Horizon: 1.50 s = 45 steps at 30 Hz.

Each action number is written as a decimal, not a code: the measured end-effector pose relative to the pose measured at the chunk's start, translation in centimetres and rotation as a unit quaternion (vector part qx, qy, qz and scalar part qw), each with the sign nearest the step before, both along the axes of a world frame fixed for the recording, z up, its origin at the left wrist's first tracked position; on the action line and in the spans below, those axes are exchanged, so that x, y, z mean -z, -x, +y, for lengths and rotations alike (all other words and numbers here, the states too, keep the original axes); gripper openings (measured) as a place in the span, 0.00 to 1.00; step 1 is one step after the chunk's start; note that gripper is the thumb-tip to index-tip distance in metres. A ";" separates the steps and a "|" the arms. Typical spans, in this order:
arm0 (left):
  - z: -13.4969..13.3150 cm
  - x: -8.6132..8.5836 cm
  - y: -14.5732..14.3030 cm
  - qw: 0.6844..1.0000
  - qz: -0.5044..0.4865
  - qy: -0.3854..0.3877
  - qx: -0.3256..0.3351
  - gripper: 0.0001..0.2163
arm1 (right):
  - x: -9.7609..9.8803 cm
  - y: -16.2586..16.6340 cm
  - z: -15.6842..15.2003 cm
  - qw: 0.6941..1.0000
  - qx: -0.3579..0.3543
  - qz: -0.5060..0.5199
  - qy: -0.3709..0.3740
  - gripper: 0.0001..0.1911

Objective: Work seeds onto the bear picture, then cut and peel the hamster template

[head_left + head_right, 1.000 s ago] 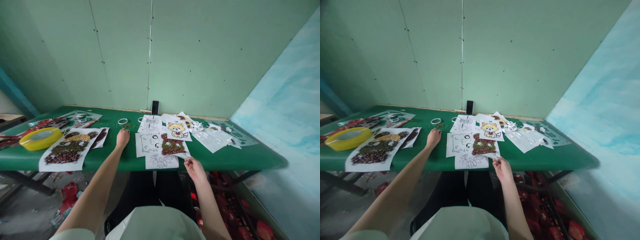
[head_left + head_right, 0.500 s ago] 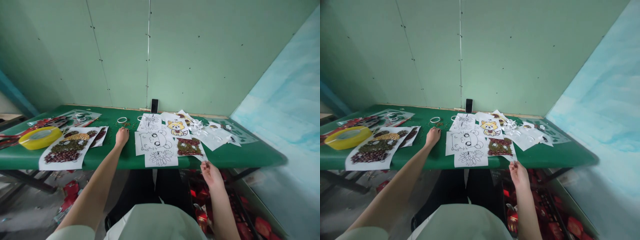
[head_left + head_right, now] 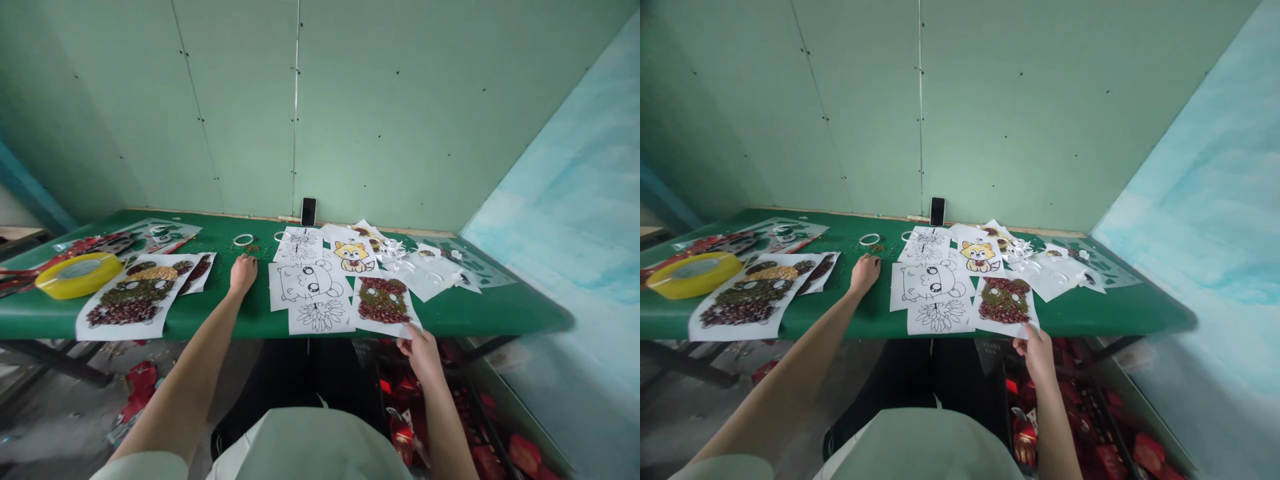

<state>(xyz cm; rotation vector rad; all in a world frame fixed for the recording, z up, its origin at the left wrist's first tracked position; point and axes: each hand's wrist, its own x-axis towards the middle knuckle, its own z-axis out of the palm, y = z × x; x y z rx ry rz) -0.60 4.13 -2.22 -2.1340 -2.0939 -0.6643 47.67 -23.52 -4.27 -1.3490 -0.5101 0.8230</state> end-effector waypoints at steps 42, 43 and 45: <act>-0.4 -0.5 -0.3 1.000 -0.005 0.005 -0.004 0.20 | -2.4 -4.1 -2.0 0.991 -0.057 0.116 -0.024 0.16; -0.4 -0.5 -0.3 1.000 -0.003 0.004 -0.003 0.20 | -2.2 -4.3 -1.9 0.990 -0.066 0.127 -0.011 0.15; -0.4 -0.4 -0.2 1.000 0.000 0.002 -0.001 0.20 | -2.0 -4.9 -2.0 0.983 -0.095 0.154 0.017 0.16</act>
